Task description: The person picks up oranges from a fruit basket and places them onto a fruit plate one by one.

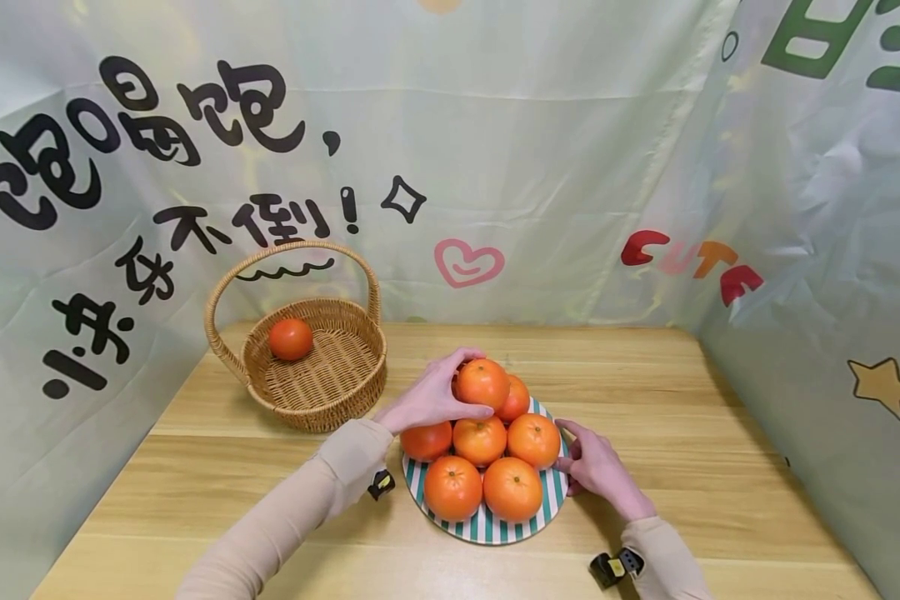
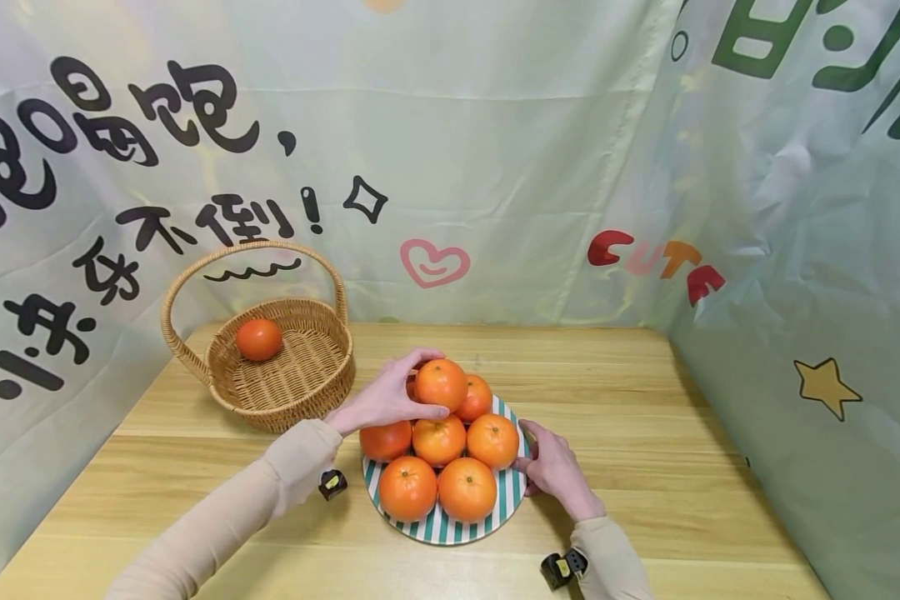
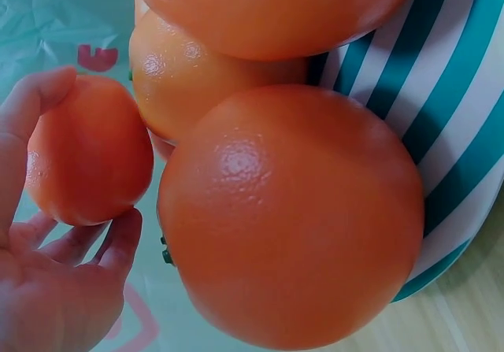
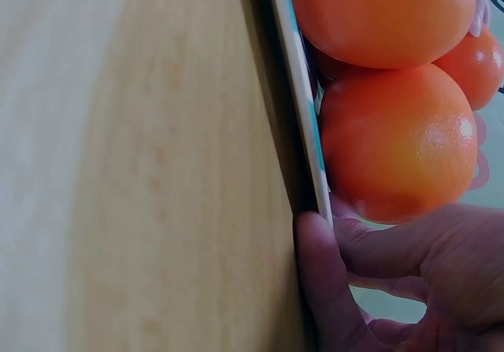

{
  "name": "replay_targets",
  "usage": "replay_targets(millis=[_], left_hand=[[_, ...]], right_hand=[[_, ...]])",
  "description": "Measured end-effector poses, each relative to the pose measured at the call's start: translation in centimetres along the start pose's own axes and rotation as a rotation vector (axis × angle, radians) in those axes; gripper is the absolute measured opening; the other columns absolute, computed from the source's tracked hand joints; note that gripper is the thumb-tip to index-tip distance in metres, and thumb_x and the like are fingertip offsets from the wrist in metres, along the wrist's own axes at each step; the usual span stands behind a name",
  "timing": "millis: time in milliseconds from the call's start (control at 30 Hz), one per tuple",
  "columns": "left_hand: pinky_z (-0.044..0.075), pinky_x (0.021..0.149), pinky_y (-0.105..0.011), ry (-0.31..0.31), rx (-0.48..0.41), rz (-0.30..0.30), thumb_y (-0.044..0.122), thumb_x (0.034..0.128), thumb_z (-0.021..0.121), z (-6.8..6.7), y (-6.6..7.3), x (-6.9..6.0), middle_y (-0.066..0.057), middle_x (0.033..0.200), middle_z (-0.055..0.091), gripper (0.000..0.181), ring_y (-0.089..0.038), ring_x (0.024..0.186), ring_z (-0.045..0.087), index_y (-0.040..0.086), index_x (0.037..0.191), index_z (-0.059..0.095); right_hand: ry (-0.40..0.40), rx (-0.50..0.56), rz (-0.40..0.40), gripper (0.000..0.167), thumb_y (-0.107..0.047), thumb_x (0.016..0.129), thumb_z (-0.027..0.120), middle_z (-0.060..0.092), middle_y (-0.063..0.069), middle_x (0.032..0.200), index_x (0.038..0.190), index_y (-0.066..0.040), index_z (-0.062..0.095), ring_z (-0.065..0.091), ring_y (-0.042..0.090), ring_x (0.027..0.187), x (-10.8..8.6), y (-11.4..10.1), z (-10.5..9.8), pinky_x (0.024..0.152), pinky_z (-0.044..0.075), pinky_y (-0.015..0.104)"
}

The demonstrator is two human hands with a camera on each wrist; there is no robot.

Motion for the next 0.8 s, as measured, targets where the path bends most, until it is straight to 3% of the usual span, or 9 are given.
replay_targets(millis=[233,800], left_hand=[[0.048,0.101,-0.047,0.002,0.008,-0.019,0.044,0.0808,0.081,0.08,-0.28,0.02,0.000,0.134,0.060,0.075,-0.020,0.121,0.057,0.030,0.144,0.044],[0.047,0.105,-0.048,0.008,0.015,-0.025,0.042,0.0828,0.080,0.26,-0.17,0.09,-0.005,0.138,0.058,0.077,-0.026,0.126,0.056,0.024,0.147,0.041]], right_hand=[[0.000,-0.010,0.003,0.068,0.006,0.085,0.070,0.054,0.011,0.078,0.147,0.004,0.042,0.059,0.016,0.049,-0.03,0.08,0.02,0.047,0.055,0.033],[-0.002,0.002,0.014,0.069,0.007,0.085,0.069,0.055,0.012,0.080,0.148,0.004,0.041,0.059,0.017,0.051,0.03,0.17,0.04,0.048,0.056,0.034]])
Point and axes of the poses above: each hand's wrist, its own x-axis towards the middle knuckle, its own z-axis out of the palm, y = z × x, the point moved 10 cm from there along x, towards the middle knuckle
